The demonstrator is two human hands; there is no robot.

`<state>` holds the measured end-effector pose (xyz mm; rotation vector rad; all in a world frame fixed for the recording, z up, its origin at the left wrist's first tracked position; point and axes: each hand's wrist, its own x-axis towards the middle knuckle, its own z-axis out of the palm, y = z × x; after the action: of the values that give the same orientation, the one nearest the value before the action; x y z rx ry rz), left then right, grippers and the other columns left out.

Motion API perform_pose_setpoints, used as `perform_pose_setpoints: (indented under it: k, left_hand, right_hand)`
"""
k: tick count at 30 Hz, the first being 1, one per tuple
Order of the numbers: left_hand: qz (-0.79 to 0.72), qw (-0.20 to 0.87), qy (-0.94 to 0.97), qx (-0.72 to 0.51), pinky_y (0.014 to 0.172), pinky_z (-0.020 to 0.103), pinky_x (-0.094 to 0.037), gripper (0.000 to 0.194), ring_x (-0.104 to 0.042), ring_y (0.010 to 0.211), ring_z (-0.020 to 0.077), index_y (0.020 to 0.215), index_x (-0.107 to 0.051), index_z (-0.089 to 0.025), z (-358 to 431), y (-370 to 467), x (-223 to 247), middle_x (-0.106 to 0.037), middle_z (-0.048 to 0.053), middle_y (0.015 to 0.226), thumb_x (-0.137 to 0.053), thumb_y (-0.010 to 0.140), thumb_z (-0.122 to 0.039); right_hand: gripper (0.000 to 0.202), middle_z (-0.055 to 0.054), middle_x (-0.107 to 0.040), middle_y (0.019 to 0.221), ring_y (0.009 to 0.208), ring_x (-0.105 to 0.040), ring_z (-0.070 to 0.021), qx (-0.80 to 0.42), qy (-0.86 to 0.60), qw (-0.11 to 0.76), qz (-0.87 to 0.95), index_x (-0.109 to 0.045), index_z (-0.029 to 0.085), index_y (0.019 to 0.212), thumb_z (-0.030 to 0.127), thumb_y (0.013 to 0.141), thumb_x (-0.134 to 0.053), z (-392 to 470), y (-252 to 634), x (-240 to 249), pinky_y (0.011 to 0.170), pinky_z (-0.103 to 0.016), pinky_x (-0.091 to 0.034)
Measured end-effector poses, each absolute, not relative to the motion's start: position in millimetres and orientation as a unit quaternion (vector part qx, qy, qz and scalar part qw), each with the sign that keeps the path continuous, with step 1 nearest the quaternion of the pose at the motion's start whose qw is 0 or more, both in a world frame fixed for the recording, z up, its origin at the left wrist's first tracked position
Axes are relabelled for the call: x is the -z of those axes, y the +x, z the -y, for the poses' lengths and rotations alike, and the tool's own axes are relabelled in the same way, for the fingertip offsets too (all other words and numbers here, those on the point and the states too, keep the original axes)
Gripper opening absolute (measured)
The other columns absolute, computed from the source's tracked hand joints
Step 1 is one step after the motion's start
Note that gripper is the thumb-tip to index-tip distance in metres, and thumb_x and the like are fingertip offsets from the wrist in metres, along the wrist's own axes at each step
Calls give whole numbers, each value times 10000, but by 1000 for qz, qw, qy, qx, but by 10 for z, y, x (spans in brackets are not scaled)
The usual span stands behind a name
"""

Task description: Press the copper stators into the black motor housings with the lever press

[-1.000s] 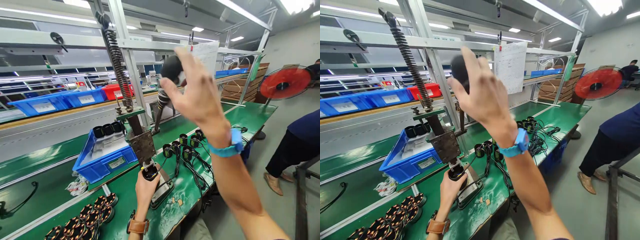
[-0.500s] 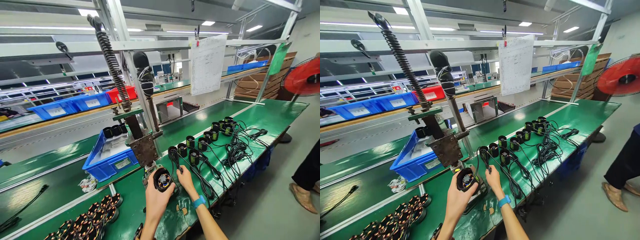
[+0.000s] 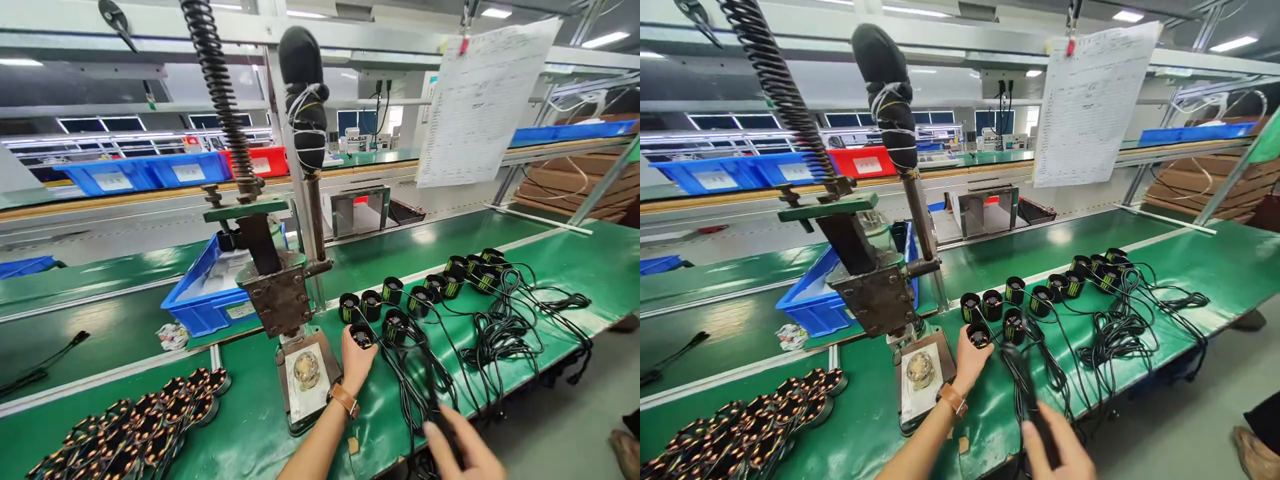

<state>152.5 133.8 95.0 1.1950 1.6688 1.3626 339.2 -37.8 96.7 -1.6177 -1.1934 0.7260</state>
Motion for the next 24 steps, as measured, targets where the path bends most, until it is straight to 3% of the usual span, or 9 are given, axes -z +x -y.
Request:
perform_pose_setpoints:
  k: [2,4,7,10,13,15,19,24]
  left_hand:
    - [-634,337,456,-526,1064,461,-503,589,-669,1142,289,1141,-572,-175,-1407,1537,-834,-692,122,1159,-749,584,-110]
    - [-631,340,459,-525,1139,462,-457,656,-615,1277,296,1237,-543,-168,-1436,1518,-767,-641,155,1317,-731,610,-126]
    - [-624,368,457,-516,1228,462,-376,825,-496,1448,314,1451,-422,-146,-1453,1487,-736,-470,207,1564,-701,675,-174]
    - [-614,402,426,-529,1254,408,-360,843,-434,1518,280,1583,-287,-162,-1517,1490,-779,-415,169,1647,-618,816,-271]
    - [-642,380,386,-543,1303,405,-261,788,-239,1616,267,1628,-204,-165,-1670,1547,-863,-275,150,1729,-505,949,-429]
    - [-657,367,378,-538,1318,420,-210,830,-187,1630,274,1639,-177,-168,-1787,1602,-908,-217,157,1748,-509,962,-516]
    - [-666,356,389,-528,1306,420,-250,874,-298,1595,283,1633,-217,-160,-1939,1710,-924,-299,180,1715,-628,915,-443]
    - [-661,349,408,-524,1279,417,-319,831,-393,1551,271,1620,-251,-165,-2029,1879,-892,-373,184,1679,-647,910,-337]
  right_hand:
    - [602,-142,-717,1102,1075,-689,-317,-150,-686,434,564,-752,194,1107,732,907,-570,211,3098,-626,902,-408,-613]
    - [613,-223,-655,1232,1284,-567,-427,-8,-733,358,578,-758,149,1101,627,1005,-387,45,2806,-424,1035,-584,-516]
    - [551,-337,-415,1516,1485,-307,-524,97,-808,218,539,-689,19,1241,422,1009,-393,-151,2561,-383,1138,-702,-339]
    - [551,-361,-319,1576,1499,-265,-547,104,-839,127,520,-628,0,1346,403,981,-538,-261,2574,-485,1141,-697,-318]
    - [498,-333,-367,1563,1493,-255,-571,88,-854,86,505,-662,63,1339,400,979,-587,-345,2679,-578,1126,-730,-290]
    - [431,-295,-419,1539,1488,-254,-577,70,-859,76,502,-685,121,1330,362,990,-576,-415,2736,-610,1109,-750,-283]
    - [394,-206,-469,1526,1491,-220,-587,50,-857,73,508,-690,214,1355,245,1025,-477,-570,2844,-601,1087,-766,-297]
    - [475,-152,-383,1617,1507,-168,-588,52,-851,72,517,-645,247,1427,157,1029,-400,-725,3094,-579,1098,-761,-308]
